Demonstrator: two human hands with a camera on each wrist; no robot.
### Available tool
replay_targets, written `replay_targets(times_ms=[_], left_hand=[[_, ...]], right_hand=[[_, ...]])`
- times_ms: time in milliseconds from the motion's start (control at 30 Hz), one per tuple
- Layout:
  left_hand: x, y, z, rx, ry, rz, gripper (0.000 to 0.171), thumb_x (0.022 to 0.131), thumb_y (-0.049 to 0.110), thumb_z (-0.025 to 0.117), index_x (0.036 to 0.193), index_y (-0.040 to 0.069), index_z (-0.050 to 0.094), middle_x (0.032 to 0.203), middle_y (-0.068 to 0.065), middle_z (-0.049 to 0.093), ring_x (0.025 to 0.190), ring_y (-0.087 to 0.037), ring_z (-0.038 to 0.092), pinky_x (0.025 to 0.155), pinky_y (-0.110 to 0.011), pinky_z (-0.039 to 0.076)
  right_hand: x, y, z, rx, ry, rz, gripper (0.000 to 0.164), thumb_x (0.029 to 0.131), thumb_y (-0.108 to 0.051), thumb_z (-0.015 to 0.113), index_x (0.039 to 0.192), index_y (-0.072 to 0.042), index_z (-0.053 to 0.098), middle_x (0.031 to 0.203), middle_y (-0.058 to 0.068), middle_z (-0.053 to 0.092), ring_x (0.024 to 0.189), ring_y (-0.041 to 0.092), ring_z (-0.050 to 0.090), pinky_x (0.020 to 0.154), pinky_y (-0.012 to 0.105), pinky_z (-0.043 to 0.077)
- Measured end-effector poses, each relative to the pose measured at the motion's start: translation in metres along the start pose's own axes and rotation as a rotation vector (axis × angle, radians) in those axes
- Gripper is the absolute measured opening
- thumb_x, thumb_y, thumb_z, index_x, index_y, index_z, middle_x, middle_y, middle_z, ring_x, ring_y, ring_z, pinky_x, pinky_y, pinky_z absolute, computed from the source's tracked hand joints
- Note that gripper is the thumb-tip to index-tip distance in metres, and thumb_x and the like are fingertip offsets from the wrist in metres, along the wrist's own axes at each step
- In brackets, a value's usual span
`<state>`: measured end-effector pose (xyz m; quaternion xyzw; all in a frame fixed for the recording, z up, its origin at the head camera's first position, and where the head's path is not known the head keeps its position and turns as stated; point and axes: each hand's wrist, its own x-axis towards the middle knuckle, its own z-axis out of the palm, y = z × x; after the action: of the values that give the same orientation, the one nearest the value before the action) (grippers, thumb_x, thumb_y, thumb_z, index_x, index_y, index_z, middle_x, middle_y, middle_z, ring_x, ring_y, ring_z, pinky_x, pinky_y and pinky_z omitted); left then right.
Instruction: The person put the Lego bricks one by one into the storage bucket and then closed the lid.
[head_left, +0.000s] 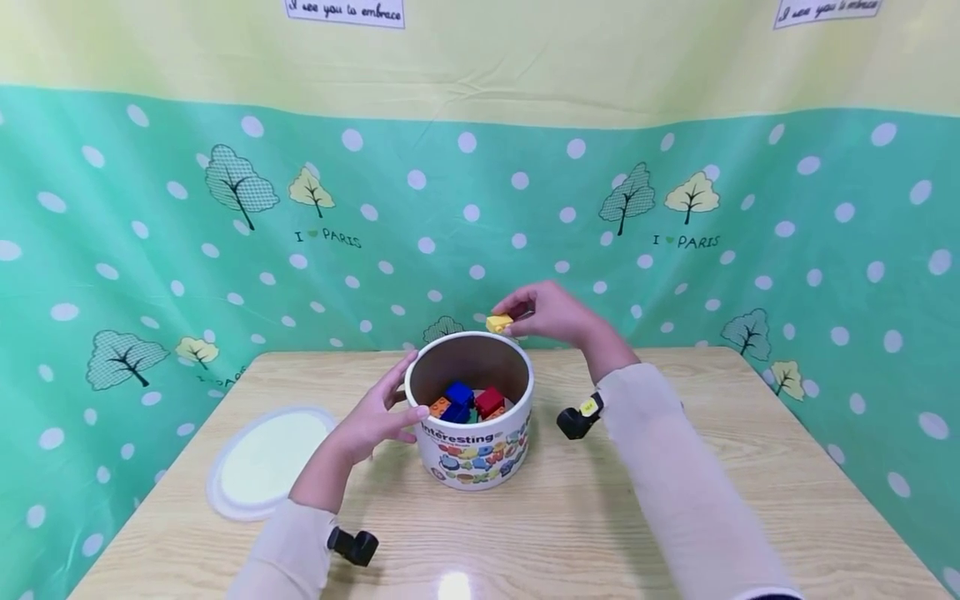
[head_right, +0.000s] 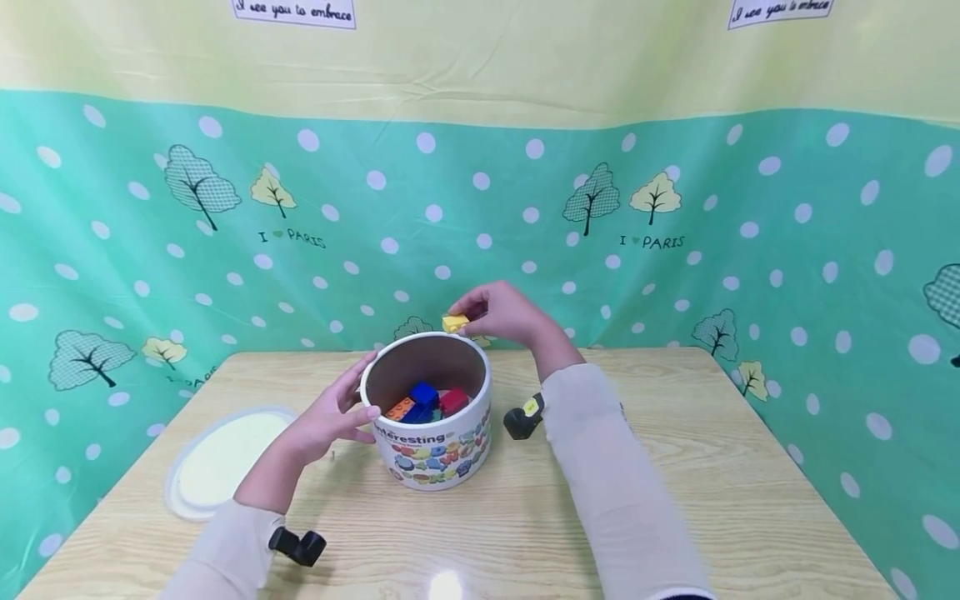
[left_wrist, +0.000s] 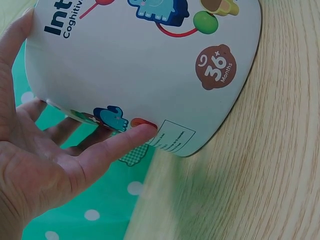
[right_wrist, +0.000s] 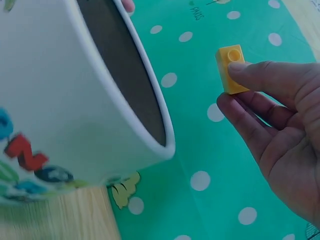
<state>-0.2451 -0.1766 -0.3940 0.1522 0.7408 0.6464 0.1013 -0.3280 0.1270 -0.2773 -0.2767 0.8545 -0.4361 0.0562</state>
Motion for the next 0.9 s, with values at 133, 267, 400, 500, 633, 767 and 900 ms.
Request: replay_targets(times_ms=[133,267,400,500,633,767,900], left_hand=[[-0.001,0.001,0.0,-0.002,-0.003,-0.004,0.095,0.085,0.028,0.076,0.157,0.029,0.015,0.159,-0.015,0.017,0.138,-0.047,0.024,0.075,-0.055,0.057],[-0.002,0.001,-0.001,0.002,-0.002,-0.003,0.094,0.085,0.029,0.076,0.157,0.031,0.015,0.16,-0.014,0.017,0.138,-0.047,0.024,0.075,-0.054,0.057],[-0.001,0.001,-0.001,0.004,-0.005,0.0,0.094,0.085,0.03,0.076,0.157,0.031,0.016,0.16,-0.014,0.017,0.138,-0.047,0.024,0.075,-0.054,0.057],[-0.001,0.001,-0.001,0.006,-0.004,-0.005,0.093,0.085,0.028,0.075,0.157,0.032,0.016,0.159,-0.013,0.018,0.138,-0.046,0.025,0.075,-0.054,0.057],[-0.001,0.0,-0.001,0.004,-0.003,-0.009,0.091,0.087,0.026,0.074,0.157,0.032,0.016,0.159,-0.013,0.018,0.138,-0.046,0.025,0.075,-0.054,0.057],[0.0,0.0,-0.001,0.002,-0.009,-0.005,0.092,0.087,0.028,0.074,0.157,0.03,0.015,0.16,-0.013,0.016,0.138,-0.047,0.025,0.076,-0.054,0.057],[0.0,0.001,0.0,0.003,-0.004,-0.008,0.091,0.087,0.026,0.073,0.157,0.031,0.015,0.16,-0.013,0.017,0.138,-0.046,0.025,0.075,-0.054,0.057]], right_hand=[[0.007,0.003,0.004,0.025,-0.01,0.008,0.024,0.085,-0.004,0.075,0.109,-0.006,0.072,0.103,0.007,0.07,0.096,0.022,0.065,0.083,0.033,0.056],[0.01,0.005,0.008,0.045,-0.012,0.019,0.025,0.084,-0.002,0.075,0.109,-0.004,0.072,0.103,0.008,0.071,0.096,0.022,0.065,0.083,0.032,0.056],[0.011,0.008,0.012,0.087,-0.013,0.031,0.025,0.084,0.0,0.075,0.108,-0.003,0.072,0.103,0.009,0.07,0.096,0.023,0.066,0.083,0.033,0.056],[0.012,0.012,0.016,0.115,-0.012,0.036,0.025,0.083,0.0,0.075,0.108,-0.002,0.072,0.105,0.01,0.069,0.096,0.023,0.066,0.083,0.032,0.056],[0.012,0.018,0.02,0.118,-0.002,0.044,0.026,0.084,0.0,0.075,0.109,-0.004,0.071,0.109,0.013,0.066,0.098,0.022,0.065,0.086,0.032,0.055],[0.009,0.024,0.021,0.102,0.011,0.059,0.026,0.086,-0.002,0.073,0.112,-0.005,0.07,0.113,0.015,0.066,0.101,0.024,0.064,0.088,0.034,0.055],[0.001,0.027,0.02,0.097,0.036,0.05,0.027,0.087,-0.004,0.072,0.114,-0.003,0.069,0.114,0.018,0.066,0.104,0.028,0.062,0.089,0.037,0.054]])
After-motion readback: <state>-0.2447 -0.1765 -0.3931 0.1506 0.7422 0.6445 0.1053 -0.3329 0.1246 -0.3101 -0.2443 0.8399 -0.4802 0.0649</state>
